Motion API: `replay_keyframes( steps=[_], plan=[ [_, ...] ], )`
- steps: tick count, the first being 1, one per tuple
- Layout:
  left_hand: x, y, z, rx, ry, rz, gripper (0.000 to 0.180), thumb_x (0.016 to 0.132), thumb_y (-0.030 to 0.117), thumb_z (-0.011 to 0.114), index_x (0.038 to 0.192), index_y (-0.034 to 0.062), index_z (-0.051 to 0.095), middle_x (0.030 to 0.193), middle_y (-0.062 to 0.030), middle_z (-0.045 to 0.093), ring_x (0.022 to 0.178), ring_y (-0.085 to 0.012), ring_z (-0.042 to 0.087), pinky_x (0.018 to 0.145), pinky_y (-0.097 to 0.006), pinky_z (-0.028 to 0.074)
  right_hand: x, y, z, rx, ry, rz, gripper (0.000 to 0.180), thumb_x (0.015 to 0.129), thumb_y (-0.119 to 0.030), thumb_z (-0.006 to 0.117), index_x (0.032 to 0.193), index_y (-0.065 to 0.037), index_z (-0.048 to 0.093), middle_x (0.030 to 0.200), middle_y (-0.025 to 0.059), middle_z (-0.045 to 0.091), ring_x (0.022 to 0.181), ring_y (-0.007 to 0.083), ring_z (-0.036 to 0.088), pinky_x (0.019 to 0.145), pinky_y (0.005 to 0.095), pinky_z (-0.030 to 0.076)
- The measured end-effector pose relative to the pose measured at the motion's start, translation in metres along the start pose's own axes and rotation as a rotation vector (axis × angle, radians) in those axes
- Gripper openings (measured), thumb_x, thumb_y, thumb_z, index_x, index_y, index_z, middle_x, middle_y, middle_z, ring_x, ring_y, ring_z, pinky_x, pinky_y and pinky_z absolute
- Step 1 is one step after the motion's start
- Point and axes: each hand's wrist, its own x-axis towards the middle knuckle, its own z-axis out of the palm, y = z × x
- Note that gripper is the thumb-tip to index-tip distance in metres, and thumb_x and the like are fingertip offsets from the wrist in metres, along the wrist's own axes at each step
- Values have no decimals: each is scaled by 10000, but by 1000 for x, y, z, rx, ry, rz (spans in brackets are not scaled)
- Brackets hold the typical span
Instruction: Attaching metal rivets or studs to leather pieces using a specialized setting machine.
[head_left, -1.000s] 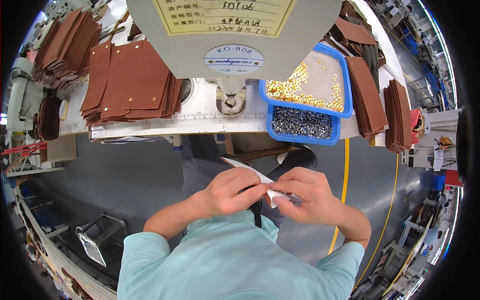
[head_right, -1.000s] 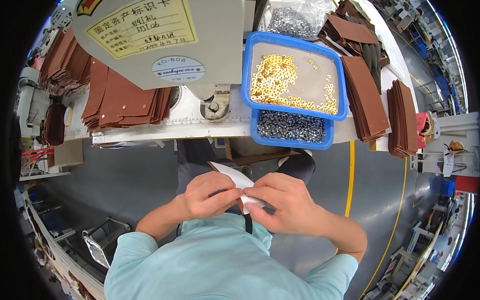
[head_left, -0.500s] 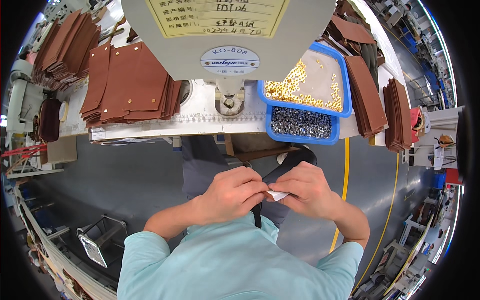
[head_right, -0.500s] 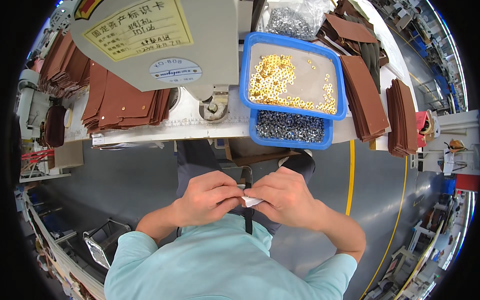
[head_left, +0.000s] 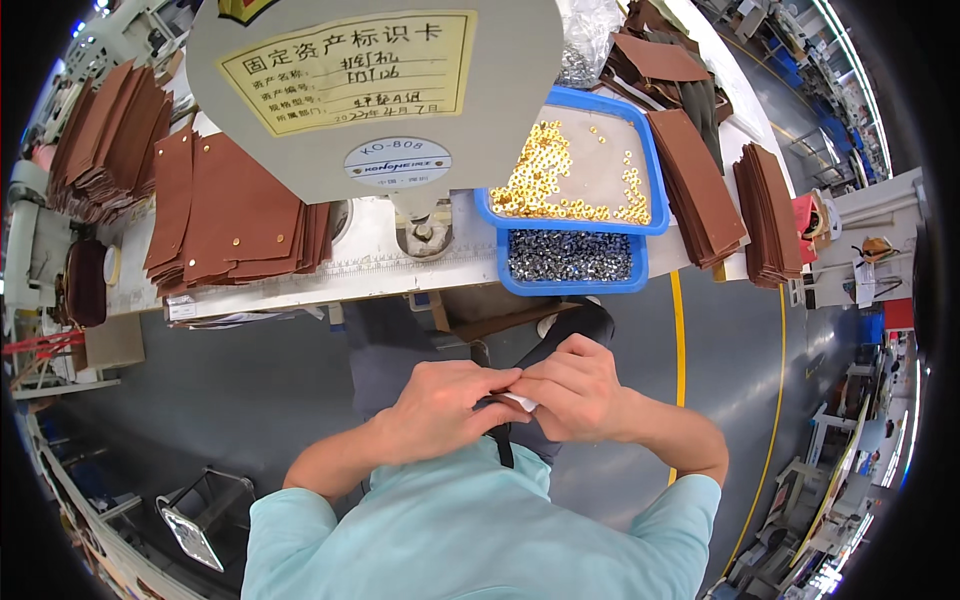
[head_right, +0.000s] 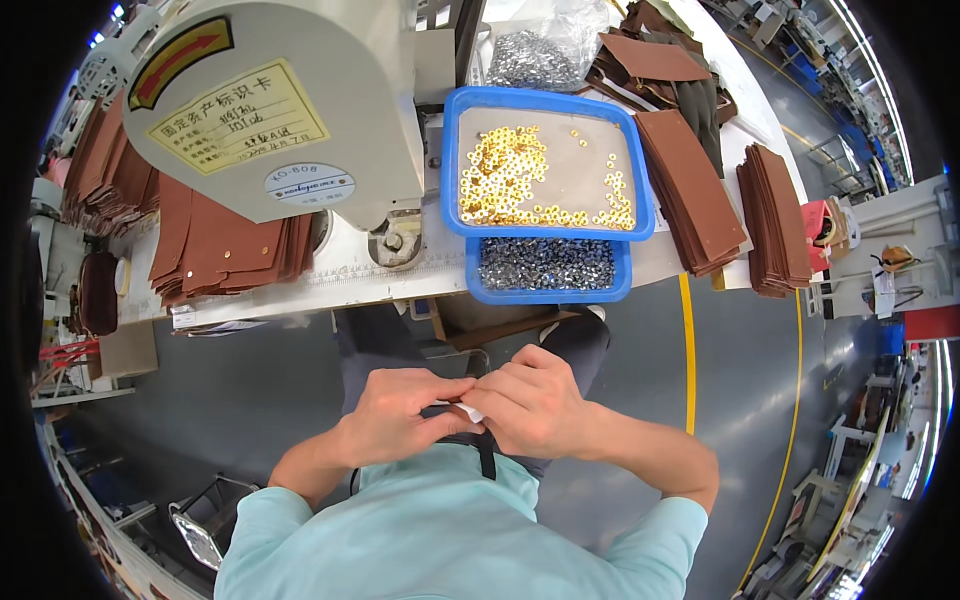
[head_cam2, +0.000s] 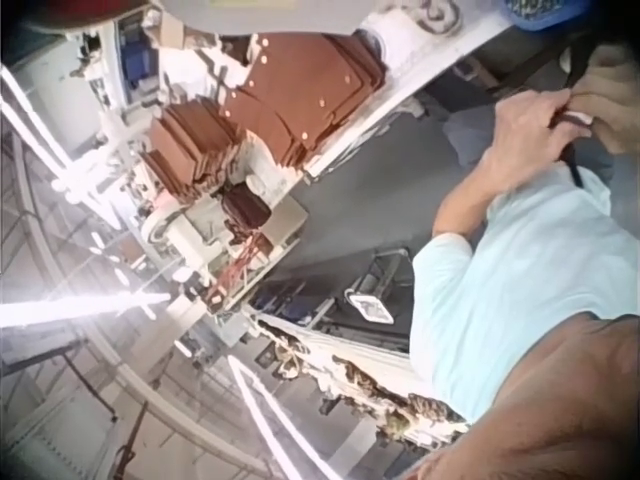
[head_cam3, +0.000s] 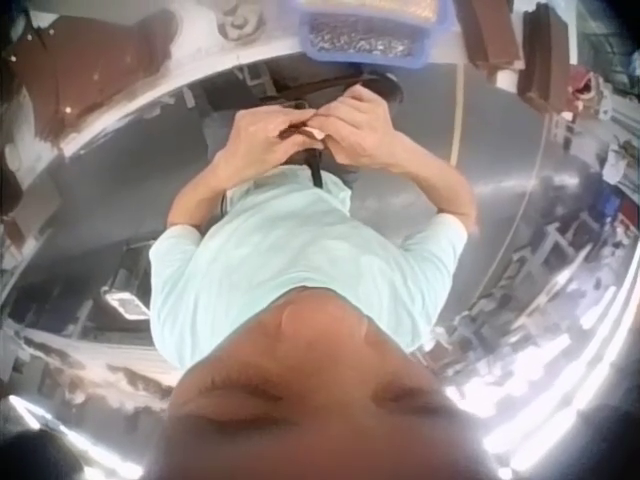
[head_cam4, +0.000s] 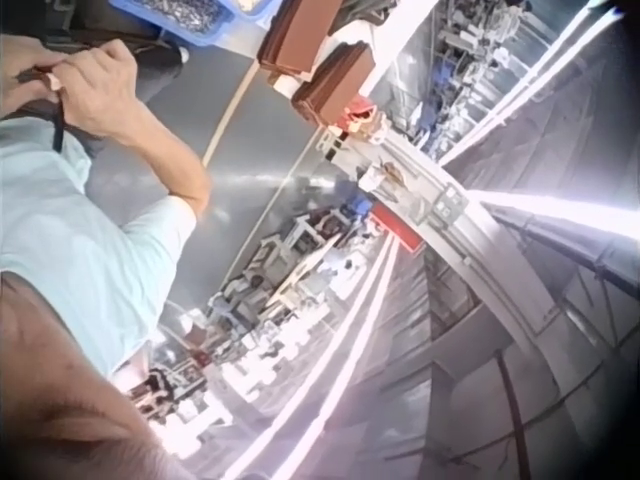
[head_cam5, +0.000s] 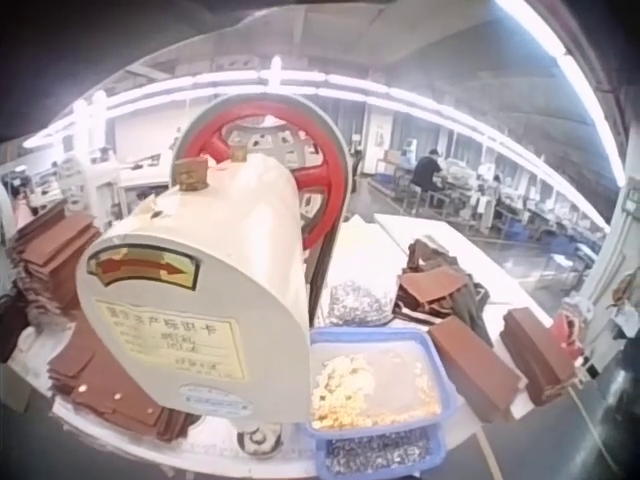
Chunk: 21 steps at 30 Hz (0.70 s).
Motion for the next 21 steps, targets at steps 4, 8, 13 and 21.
replay_keyframes(
  steps=[4, 8, 13, 21],
  plan=[
    [9, -6, 1, -1, 10, -49, 577, 823, 181, 815, 1354, 71, 616, 900, -84, 751, 777, -267, 703, 665, -374, 557, 19, 13, -17, 171, -171, 179, 248, 741, -209, 830, 902, -56, 720, 860, 58, 712, 689, 229, 664, 617, 352, 475],
    [11, -8, -6, 172, 28, -104, 635, 865, 101, 768, 1454, 116, 530, 944, -94, 723, 812, -288, 698, 692, -388, 557, 42, 83, -30, 263, -24, 658, 132, 885, -110, 749, 985, -24, 762, 908, 136, 738, 789, 242, 717, 737, 349, 574],
    [1, -8, -14, 279, 11, -53, 553, 870, 23, 696, 1397, 135, 569, 1110, -118, 649, 1003, -319, 682, 776, -405, 575, 65, 186, -16, -69, -11, 722, 188, 819, -121, 752, 966, -6, 774, 864, 198, 736, 758, 275, 725, 725, 388, 568],
    [-14, -29, -11, 161, -5, -72, 149, 882, 188, 646, 984, 100, 710, 934, -86, 691, 904, -310, 683, 707, -434, 538, 39, 282, -14, -164, -85, 410, 150, 638, -94, 737, 755, -2, 717, 613, 104, 637, 568, 202, 635, 556, 378, 485]
  ],
)
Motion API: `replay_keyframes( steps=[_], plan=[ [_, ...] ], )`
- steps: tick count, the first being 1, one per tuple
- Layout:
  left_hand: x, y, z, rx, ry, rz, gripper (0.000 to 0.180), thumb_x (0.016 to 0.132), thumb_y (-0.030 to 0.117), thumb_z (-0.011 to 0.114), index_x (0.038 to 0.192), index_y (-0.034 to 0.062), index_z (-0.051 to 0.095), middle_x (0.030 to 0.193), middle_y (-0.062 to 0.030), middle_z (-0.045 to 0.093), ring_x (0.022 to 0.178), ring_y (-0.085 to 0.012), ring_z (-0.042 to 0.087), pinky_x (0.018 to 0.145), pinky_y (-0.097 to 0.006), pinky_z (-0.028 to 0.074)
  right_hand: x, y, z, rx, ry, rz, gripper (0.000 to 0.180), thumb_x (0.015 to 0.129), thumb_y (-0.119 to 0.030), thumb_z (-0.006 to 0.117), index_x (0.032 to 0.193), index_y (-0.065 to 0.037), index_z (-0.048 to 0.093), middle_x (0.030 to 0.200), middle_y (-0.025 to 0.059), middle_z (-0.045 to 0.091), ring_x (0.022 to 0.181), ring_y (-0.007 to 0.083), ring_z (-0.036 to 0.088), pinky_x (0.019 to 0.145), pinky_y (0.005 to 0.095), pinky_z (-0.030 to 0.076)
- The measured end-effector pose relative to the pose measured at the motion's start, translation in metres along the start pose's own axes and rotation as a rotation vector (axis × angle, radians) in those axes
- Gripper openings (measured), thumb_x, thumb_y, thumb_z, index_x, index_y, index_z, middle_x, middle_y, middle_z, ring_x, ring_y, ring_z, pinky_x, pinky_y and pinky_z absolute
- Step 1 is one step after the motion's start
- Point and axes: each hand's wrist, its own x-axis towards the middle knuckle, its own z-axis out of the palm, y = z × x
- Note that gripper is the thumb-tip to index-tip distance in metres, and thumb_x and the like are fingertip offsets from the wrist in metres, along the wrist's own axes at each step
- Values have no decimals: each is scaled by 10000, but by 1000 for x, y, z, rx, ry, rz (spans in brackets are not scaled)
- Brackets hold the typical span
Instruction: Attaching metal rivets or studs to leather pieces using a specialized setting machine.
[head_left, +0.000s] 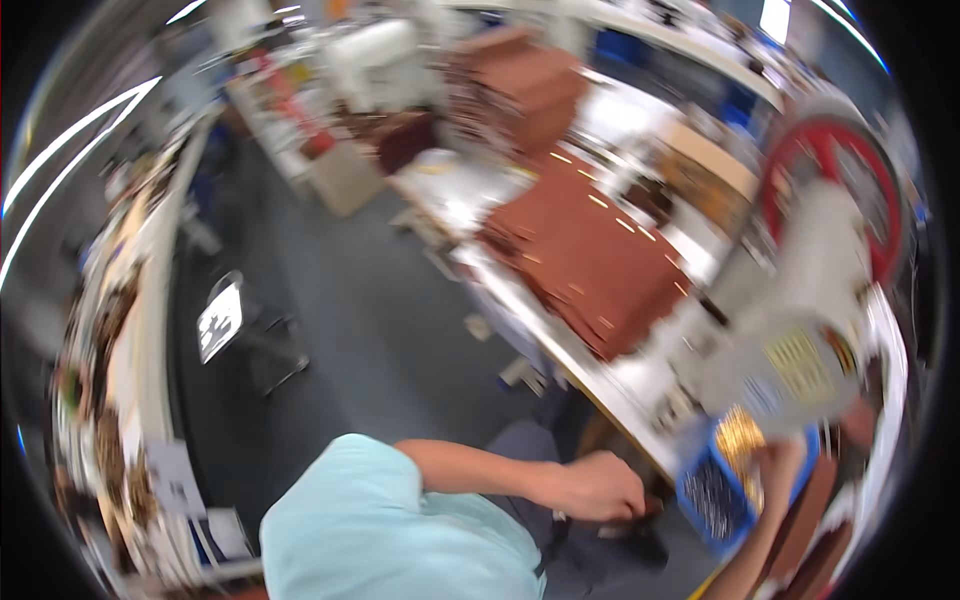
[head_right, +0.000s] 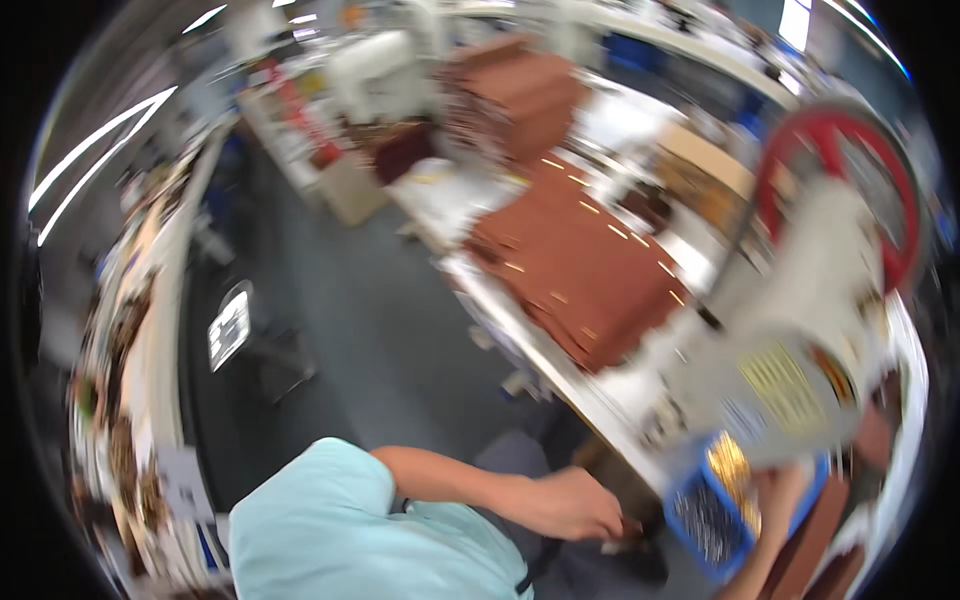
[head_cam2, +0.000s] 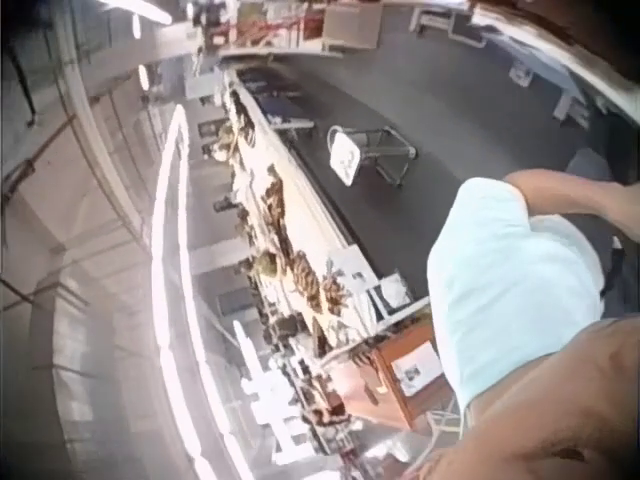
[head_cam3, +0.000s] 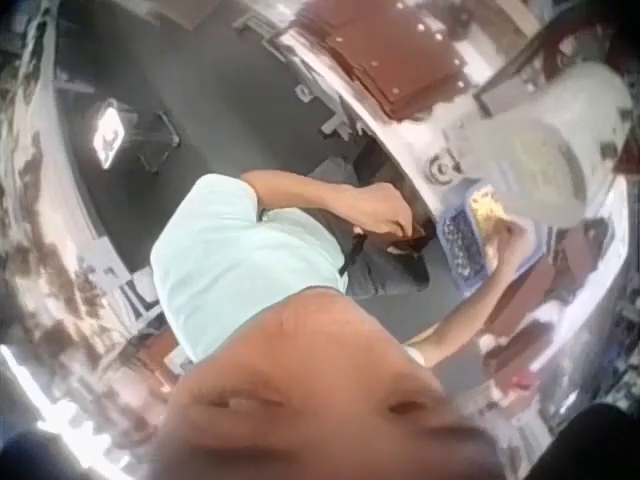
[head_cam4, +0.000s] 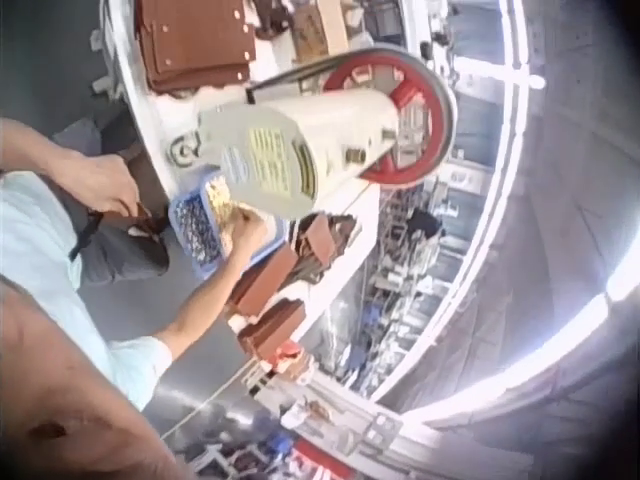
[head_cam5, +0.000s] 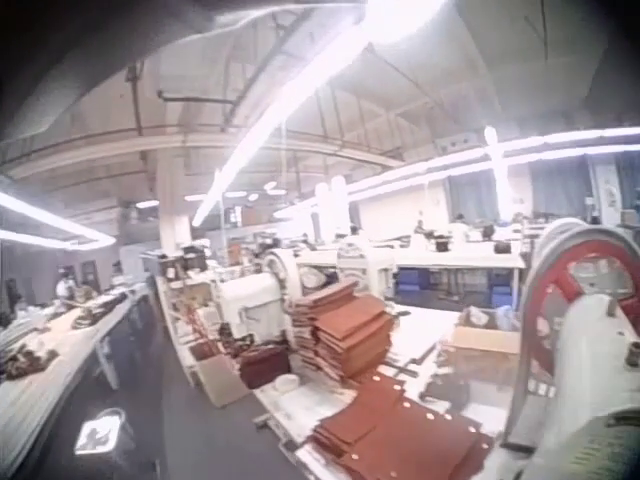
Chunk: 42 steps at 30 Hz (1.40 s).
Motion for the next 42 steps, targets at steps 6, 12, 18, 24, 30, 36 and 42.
replay_keyframes(
  steps=[6, 12, 18, 24, 30, 36, 42],
  plan=[
    [-17, 11, -21, -230, 344, -99, 357, 866, 46, 666, 1223, 30, 673, 1119, -177, 706, 1030, -387, 662, 854, -451, 527, 16, 18, -15, -352, -219, -20, 141, 706, -32, 751, 821, 36, 705, 734, 175, 667, 731, 303, 683, 677, 380, 521],
    [-20, -11, -16, -219, 408, -135, 412, 893, 29, 654, 1305, 14, 648, 1200, -201, 692, 1100, -381, 662, 926, -432, 525, -1, -118, -66, -189, 65, 30, 205, 818, -128, 754, 954, 22, 786, 958, 179, 776, 863, 322, 748, 803, 411, 594],
    [-5, 1, -19, -382, 287, -240, 321, 901, 85, 664, 1218, 58, 706, 1157, -136, 738, 1099, -265, 704, 954, -367, 538, -86, -128, -53, 308, 196, 80, 116, 882, 130, 648, 973, 64, 679, 1043, 93, 635, 961, 195, 623, 813, 274, 513],
    [3, 8, -25, -795, 334, -491, 328, 959, 65, 680, 1271, -34, 671, 1094, -76, 753, 981, -107, 677, 880, -283, 550, -98, -247, -29, 506, 216, 89, 156, 799, 89, 734, 905, -25, 738, 931, 111, 730, 843, 226, 682, 773, 296, 547],
    [15, 8, -15, -825, 221, -437, 316, 983, 76, 673, 1283, -23, 685, 1123, -61, 753, 991, -92, 664, 885, -270, 545, -120, -256, -8, 538, 144, 164, 139, 823, 61, 764, 922, -36, 757, 1051, 80, 681, 878, 181, 668, 773, 313, 547],
    [17, 19, -12, -869, 161, -428, 323, 1000, 84, 661, 1311, -3, 681, 1146, -63, 750, 1014, -96, 667, 897, -267, 545, -123, -252, 0, 639, 117, 210, 144, 825, 41, 783, 946, -35, 769, 1073, 71, 673, 960, 161, 650, 830, 289, 528],
    [12, 16, -8, -773, 169, -421, 304, 1003, 87, 655, 1294, 9, 696, 1151, -82, 760, 1013, -98, 679, 891, -272, 553, -123, -251, 9, 778, 99, 279, 146, 817, 31, 791, 950, -15, 752, 1038, 76, 686, 952, 154, 653, 832, 288, 524]
  ],
)
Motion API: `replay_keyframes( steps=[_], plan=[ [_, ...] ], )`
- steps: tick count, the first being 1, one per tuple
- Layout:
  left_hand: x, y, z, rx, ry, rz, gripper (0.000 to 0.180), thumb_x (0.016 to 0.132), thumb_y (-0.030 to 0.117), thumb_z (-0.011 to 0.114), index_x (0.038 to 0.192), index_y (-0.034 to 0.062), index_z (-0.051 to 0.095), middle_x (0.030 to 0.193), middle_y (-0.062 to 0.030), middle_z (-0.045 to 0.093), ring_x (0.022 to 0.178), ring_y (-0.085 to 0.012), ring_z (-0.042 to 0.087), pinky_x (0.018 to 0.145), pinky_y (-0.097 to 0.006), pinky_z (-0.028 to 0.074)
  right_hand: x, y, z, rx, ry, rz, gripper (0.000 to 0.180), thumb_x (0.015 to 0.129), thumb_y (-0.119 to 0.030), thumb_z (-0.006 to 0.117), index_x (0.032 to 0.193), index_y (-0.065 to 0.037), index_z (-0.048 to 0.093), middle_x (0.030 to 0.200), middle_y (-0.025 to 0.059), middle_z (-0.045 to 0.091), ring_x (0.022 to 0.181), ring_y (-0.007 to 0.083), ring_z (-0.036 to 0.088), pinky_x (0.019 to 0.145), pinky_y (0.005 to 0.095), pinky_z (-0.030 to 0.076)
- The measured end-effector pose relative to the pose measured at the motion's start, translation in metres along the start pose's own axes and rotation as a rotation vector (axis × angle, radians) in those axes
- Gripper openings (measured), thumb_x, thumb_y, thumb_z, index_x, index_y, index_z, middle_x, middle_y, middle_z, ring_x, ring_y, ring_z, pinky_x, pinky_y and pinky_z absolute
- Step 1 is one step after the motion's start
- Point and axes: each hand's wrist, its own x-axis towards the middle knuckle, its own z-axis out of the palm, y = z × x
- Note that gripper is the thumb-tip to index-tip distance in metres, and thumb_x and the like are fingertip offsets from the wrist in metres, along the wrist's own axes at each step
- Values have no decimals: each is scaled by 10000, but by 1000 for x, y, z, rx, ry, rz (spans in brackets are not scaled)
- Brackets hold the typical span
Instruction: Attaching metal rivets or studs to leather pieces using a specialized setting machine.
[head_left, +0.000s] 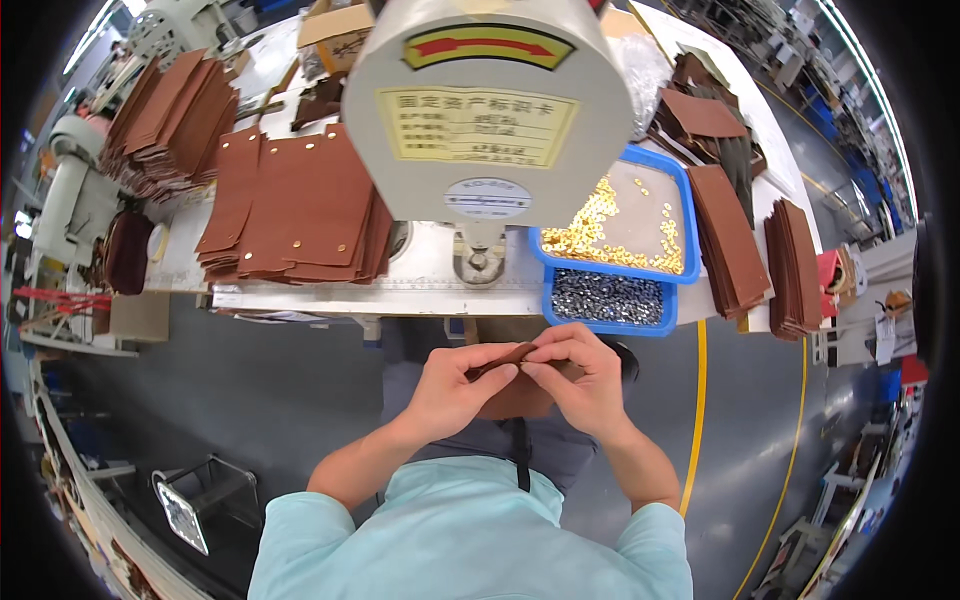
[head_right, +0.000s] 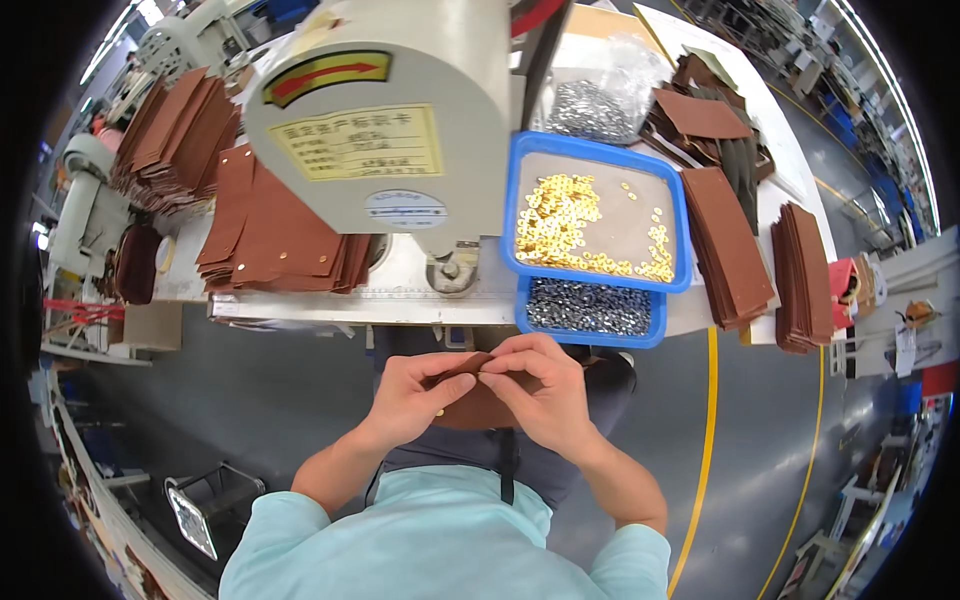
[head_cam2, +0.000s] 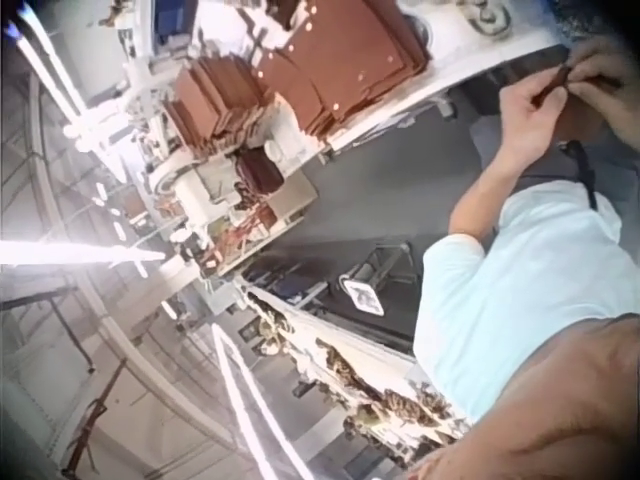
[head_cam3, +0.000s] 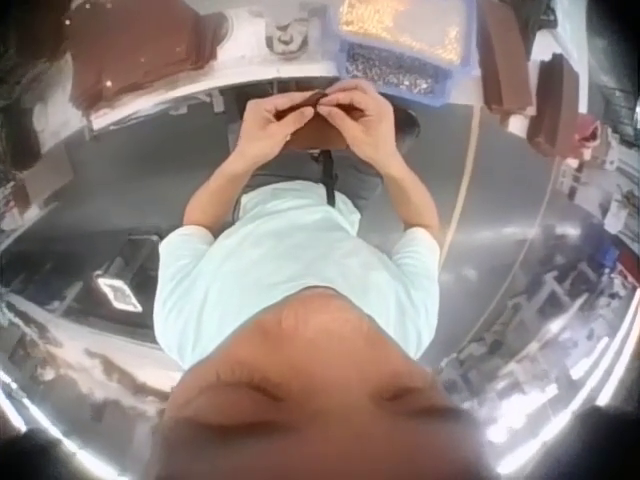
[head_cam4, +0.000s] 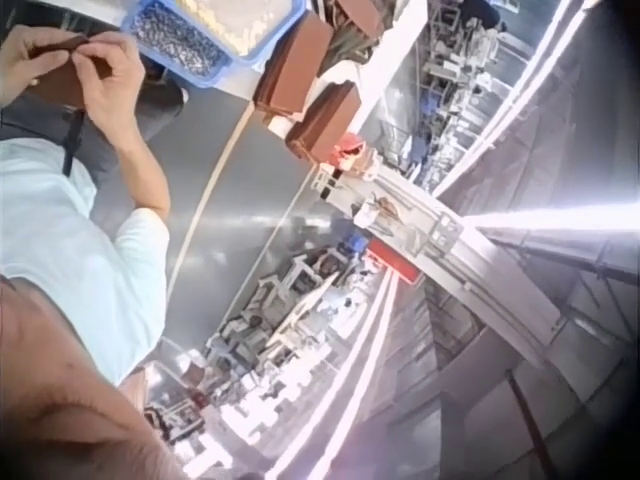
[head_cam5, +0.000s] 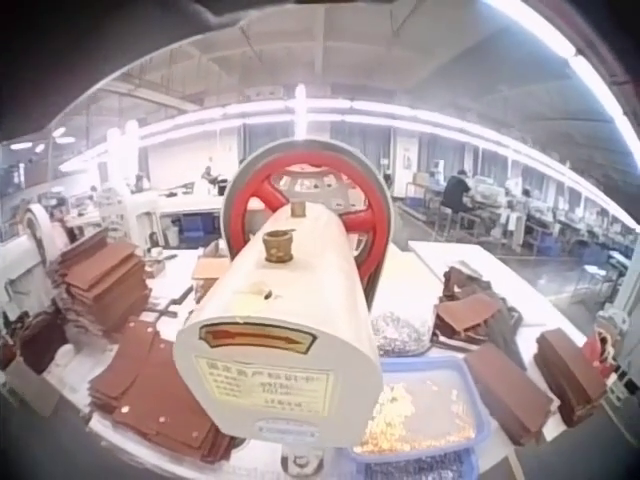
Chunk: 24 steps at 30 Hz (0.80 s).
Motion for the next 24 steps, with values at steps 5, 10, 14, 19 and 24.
replay_keyframes(
  steps=[5, 10, 14, 19, 24],
  plan=[
    [-8, -2, 2, 137, 68, 59, 280, 967, 47, 688, 1241, 11, 731, 1078, -74, 782, 937, -82, 683, 845, -249, 569, -10, 4, 8, -81, 30, 26, 300, 806, -13, 819, 1069, -12, 676, 972, 54, 705, 854, 122, 682, 805, 278, 534],
    [-4, -6, 3, 223, -24, 77, 306, 952, 75, 710, 1257, 44, 724, 1085, -101, 788, 914, -90, 720, 799, -253, 581, -14, 3, 2, -166, 49, -28, 230, 806, -7, 815, 1016, -15, 720, 940, 59, 725, 847, 129, 702, 771, 271, 545],
    [-1, 4, 5, 271, -29, 85, 248, 925, 62, 748, 1169, 23, 763, 1036, -90, 790, 892, -85, 698, 807, -247, 572, -14, 1, -5, -130, 18, -30, 187, 798, -35, 820, 976, -42, 763, 919, 80, 763, 831, 204, 723, 736, 312, 567],
    [2, -1, 0, 231, -49, 11, 236, 901, 61, 772, 1133, 21, 769, 997, -84, 788, 862, -84, 698, 775, -250, 568, -10, 3, -23, -42, -115, 5, 159, 847, -22, 778, 1004, -12, 761, 935, 95, 767, 834, 207, 732, 745, 306, 572],
    [6, -2, -1, 437, -88, 299, 226, 871, 18, 767, 1095, 47, 774, 970, -80, 778, 809, -147, 726, 728, -268, 573, 31, 39, -64, -617, 104, -21, 184, 865, -14, 721, 1046, -9, 748, 1065, 160, 728, 864, 345, 720, 740, 390, 582]
  ],
)
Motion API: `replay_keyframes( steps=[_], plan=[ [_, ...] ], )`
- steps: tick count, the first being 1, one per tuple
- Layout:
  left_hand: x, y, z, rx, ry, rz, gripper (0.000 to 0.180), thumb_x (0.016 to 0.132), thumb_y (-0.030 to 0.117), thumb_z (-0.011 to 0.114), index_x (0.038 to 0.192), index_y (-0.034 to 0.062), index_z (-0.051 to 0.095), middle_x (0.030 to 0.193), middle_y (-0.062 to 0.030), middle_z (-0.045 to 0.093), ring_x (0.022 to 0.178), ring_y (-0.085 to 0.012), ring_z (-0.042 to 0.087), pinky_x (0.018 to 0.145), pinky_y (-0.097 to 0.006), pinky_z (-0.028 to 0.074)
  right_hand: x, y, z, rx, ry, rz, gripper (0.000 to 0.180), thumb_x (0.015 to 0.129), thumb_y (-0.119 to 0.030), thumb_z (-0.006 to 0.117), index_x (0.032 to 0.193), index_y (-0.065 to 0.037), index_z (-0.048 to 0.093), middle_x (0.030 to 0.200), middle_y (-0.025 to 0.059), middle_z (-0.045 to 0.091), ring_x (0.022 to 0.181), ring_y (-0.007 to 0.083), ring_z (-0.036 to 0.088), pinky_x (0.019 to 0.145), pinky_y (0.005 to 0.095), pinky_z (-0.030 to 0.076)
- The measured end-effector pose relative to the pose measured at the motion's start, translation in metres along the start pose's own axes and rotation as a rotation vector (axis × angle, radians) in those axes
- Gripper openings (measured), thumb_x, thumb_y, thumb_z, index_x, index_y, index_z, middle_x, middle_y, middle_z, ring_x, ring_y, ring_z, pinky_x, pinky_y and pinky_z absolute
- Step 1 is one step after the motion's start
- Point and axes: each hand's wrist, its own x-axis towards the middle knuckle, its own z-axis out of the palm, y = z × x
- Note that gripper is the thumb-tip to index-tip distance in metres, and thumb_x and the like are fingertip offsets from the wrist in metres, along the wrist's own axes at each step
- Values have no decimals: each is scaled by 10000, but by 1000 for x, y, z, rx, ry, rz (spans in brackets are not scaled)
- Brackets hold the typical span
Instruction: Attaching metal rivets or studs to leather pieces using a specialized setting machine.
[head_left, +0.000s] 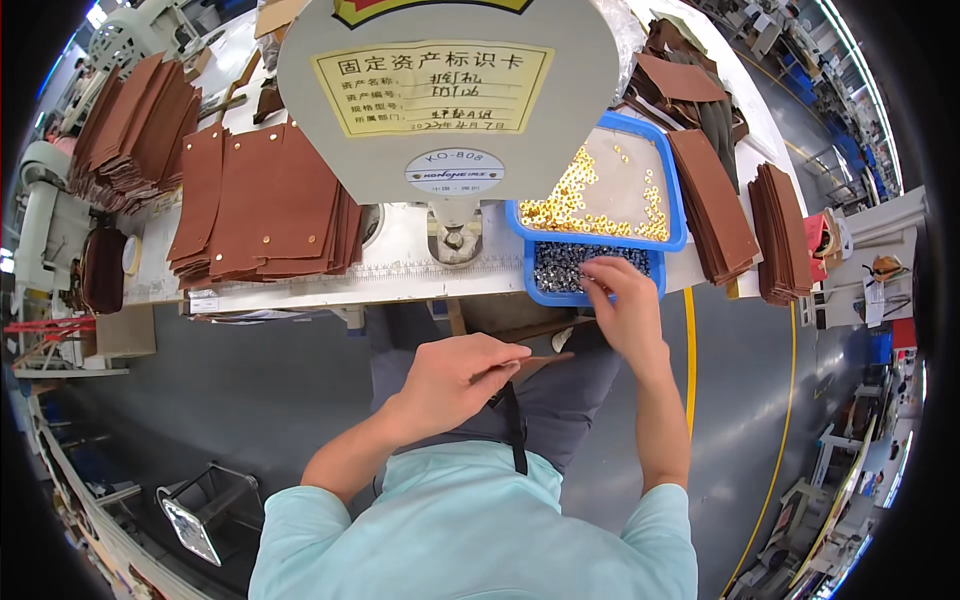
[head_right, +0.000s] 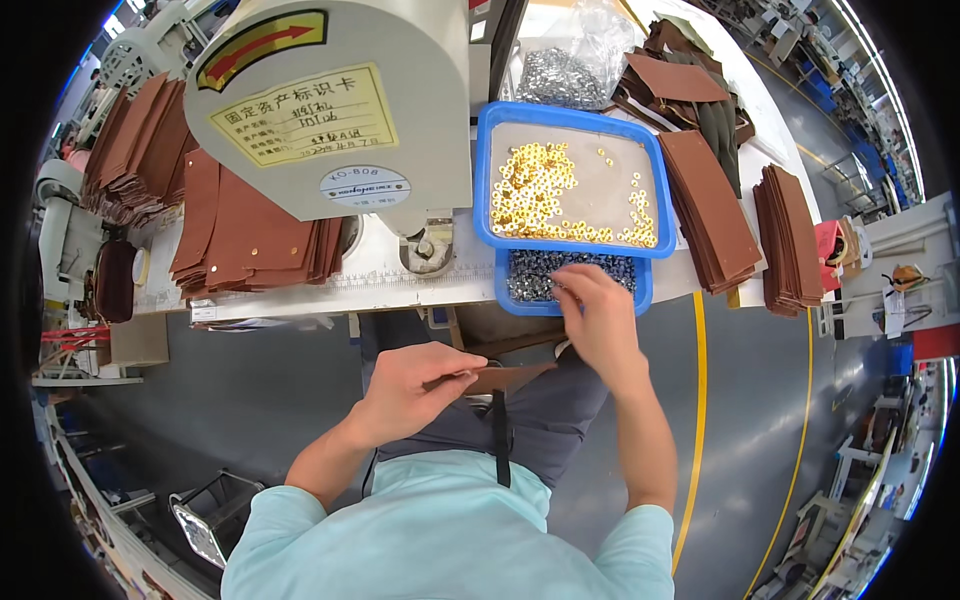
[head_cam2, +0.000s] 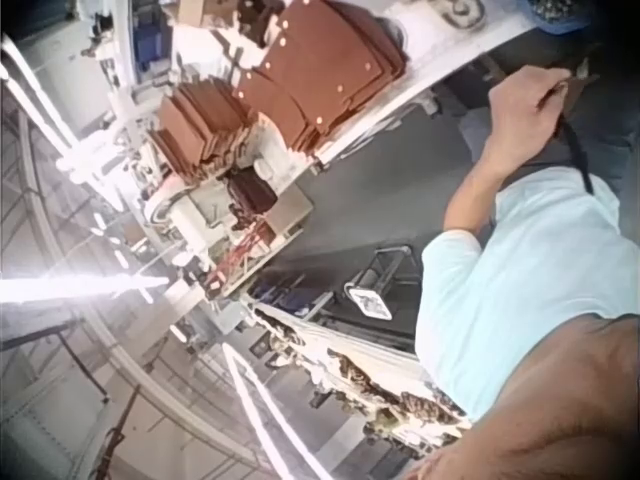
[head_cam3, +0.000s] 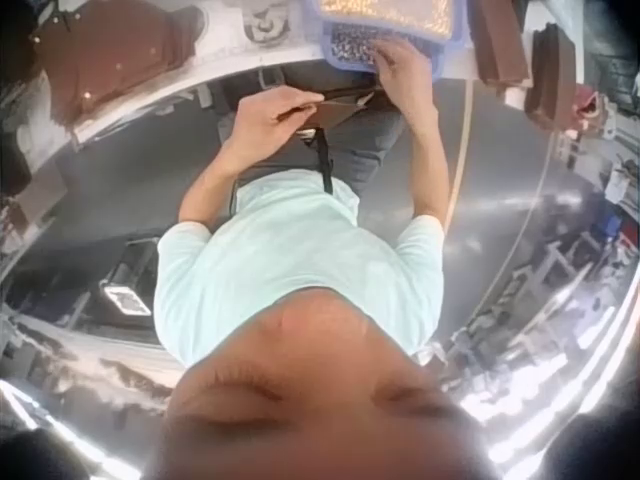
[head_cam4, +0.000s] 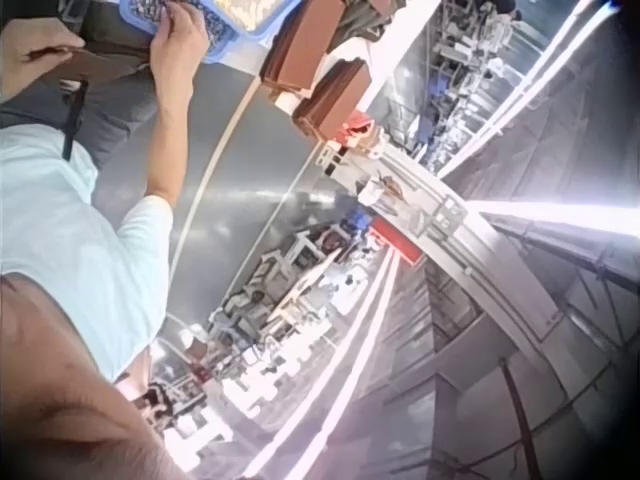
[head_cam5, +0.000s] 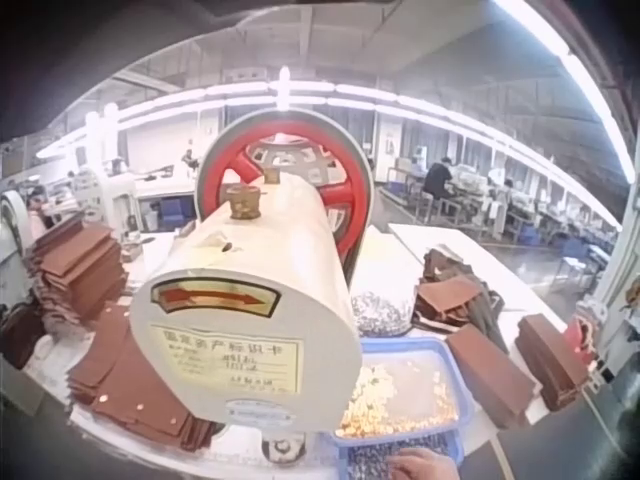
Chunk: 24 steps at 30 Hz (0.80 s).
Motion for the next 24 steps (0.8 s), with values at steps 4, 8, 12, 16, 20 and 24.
replay_keyframes(
  steps=[4, 8, 12, 16, 20, 24],
  plan=[
    [2, -13, 6, 333, 175, 537, 200, 789, 26, 746, 983, 76, 740, 939, -50, 756, 772, -197, 733, 631, -291, 575, 10, 24, 12, -218, 1, -65, 190, 857, -28, 734, 1046, -19, 753, 988, 150, 701, 845, 339, 708, 753, 404, 572],
    [-1, -13, 3, 472, 280, 775, 154, 764, 73, 746, 914, 80, 710, 965, -43, 762, 798, -177, 743, 593, -275, 571, 10, 30, 24, -362, 35, -119, 161, 861, -39, 739, 1021, -35, 760, 939, 123, 693, 834, 323, 706, 739, 413, 564],
    [-7, -11, -2, 465, 256, 762, 157, 731, 37, 781, 866, 87, 716, 957, -62, 773, 800, -205, 749, 644, -290, 605, 9, 22, 21, -410, 63, -162, 148, 868, -47, 737, 1014, -42, 761, 942, 108, 703, 825, 313, 705, 722, 402, 560],
    [-6, -10, -1, 416, 236, 776, 142, 749, 37, 794, 858, 93, 722, 979, -56, 770, 824, -203, 751, 644, -286, 606, 4, 16, 18, -305, 184, -208, 136, 882, -43, 739, 1016, -40, 763, 937, 98, 715, 783, 265, 699, 687, 354, 556],
    [-6, -11, 0, 406, 218, 811, 149, 754, 39, 807, 875, 89, 735, 1007, -61, 762, 839, -206, 750, 648, -283, 606, -13, -20, 3, 222, 95, -7, 124, 895, -9, 739, 1013, -15, 776, 901, 97, 727, 725, 161, 684, 628, 279, 532],
    [-7, -13, 3, 381, 208, 823, 185, 750, 42, 804, 925, 83, 759, 1014, -59, 756, 848, -204, 748, 653, -284, 607, -31, -56, -24, 727, -286, 216, 97, 904, 8, 735, 991, 19, 776, 889, 68, 733, 741, 107, 671, 609, 240, 513]
  ],
)
